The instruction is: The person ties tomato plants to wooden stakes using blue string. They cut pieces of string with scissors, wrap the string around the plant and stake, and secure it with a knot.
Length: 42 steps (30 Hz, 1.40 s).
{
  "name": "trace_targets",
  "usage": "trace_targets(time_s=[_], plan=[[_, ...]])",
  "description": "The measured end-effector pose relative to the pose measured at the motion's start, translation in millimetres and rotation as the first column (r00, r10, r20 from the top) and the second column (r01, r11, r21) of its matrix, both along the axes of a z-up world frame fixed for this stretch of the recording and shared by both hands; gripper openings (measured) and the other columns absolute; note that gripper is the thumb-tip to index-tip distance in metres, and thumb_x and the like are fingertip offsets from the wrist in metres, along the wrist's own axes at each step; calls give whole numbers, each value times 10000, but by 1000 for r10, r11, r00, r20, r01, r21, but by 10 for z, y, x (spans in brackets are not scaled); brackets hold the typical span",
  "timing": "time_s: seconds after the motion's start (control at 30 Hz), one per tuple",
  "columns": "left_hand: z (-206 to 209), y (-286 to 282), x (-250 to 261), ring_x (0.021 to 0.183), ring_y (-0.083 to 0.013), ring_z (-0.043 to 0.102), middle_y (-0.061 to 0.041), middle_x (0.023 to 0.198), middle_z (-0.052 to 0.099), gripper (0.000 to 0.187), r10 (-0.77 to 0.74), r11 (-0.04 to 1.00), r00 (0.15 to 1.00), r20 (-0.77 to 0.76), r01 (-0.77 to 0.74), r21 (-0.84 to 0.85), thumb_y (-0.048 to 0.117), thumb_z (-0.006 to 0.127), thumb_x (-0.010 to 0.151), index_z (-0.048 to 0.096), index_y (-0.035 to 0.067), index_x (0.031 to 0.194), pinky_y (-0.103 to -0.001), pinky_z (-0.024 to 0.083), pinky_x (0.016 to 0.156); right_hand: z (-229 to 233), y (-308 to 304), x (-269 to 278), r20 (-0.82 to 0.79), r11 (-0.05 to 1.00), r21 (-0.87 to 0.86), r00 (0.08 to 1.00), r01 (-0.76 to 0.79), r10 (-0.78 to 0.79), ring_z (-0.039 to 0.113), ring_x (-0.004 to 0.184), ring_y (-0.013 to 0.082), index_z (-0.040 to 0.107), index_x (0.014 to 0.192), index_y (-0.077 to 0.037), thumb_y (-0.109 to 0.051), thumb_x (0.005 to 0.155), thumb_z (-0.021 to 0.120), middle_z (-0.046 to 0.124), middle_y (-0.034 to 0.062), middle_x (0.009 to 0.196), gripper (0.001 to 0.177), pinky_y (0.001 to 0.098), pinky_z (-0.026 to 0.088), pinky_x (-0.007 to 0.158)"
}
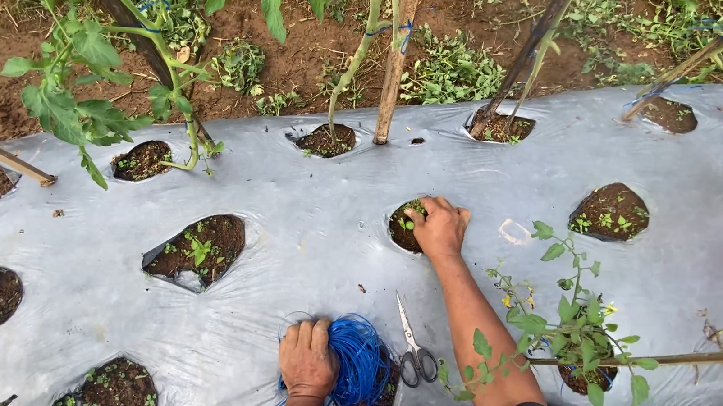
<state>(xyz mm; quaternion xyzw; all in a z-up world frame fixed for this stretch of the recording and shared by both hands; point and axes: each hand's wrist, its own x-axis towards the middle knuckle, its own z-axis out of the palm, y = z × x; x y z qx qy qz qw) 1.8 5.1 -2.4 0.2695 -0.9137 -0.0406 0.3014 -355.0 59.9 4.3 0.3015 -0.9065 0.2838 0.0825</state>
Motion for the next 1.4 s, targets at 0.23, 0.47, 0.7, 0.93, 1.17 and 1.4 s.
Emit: trace_targets(time_s=[0.23, 0.47, 0.7, 0.93, 1.17, 1.4], plan=[[15, 0, -27, 770, -343, 520, -91, 867, 583, 314, 11, 1000, 1000, -8, -11, -10, 158, 541, 809, 667, 157, 1096, -481, 431, 648, 130, -200, 55, 45, 971, 240, 998, 21, -32, 671, 939, 331, 805, 1006, -218, -607, 789, 762, 716, 65, 992, 447, 435, 313, 976], [38, 42, -1, 760, -347, 518, -99, 851, 566, 304, 4, 1000, 1000, 4, -4, -7, 134, 537, 815, 672, 142, 1088, -484, 423, 653, 47, -109, 100, -10, 995, 80, 998, 57, -56, 647, 795, 325, 764, 862, -201, -283, 868, 682, 683, 39, 854, 116, 467, 374, 859], [-4, -4, -47, 821, -279, 609, -29, 818, 529, 202, 17, 993, 996, -88, -28, -118, 171, 471, 925, 618, 211, 1056, -401, 494, 677, 426, 520, 523, 216, 821, -472, 945, 321, -246, 703, 919, 410, 785, 949, -157, -190, 867, 820, 697, 120, 861, 94, 445, 547, 844], [248, 116, 116, 883, -311, 610, -45, 861, 556, 228, -5, 996, 1000, -25, 7, 87, 120, 537, 852, 608, 199, 1054, -424, 518, 745, 800, 1308, 1621, 569, 923, -271, 819, 274, -77, 717, 948, 396, 799, 1018, -159, -269, 901, 770, 743, 133, 888, 163, 487, 556, 835], [482, 201, 463, 1083, -519, 583, -268, 1054, 615, 325, 109, 753, 989, -99, -17, 658, -47, 496, 868, 582, 41, 1169, -575, 474, 957, 739, 1916, 2307, 706, 991, -100, 696, -90, 134, 718, 1004, 441, 807, 1075, -132, -307, 860, 819, 781, 194, 985, 278, 537, 569, 864], [558, 167, 645, 1176, -483, 587, -254, 1139, 606, 330, 257, 652, 966, 12, -183, 736, 10, 464, 950, 516, 63, 1272, -566, 462, 1022, 702, 1479, 2087, 628, 958, -189, 723, -218, 288, 752, 936, 267, 804, 1114, -218, -328, 981, 722, 794, 67, 975, 191, 408, 588, 853]])
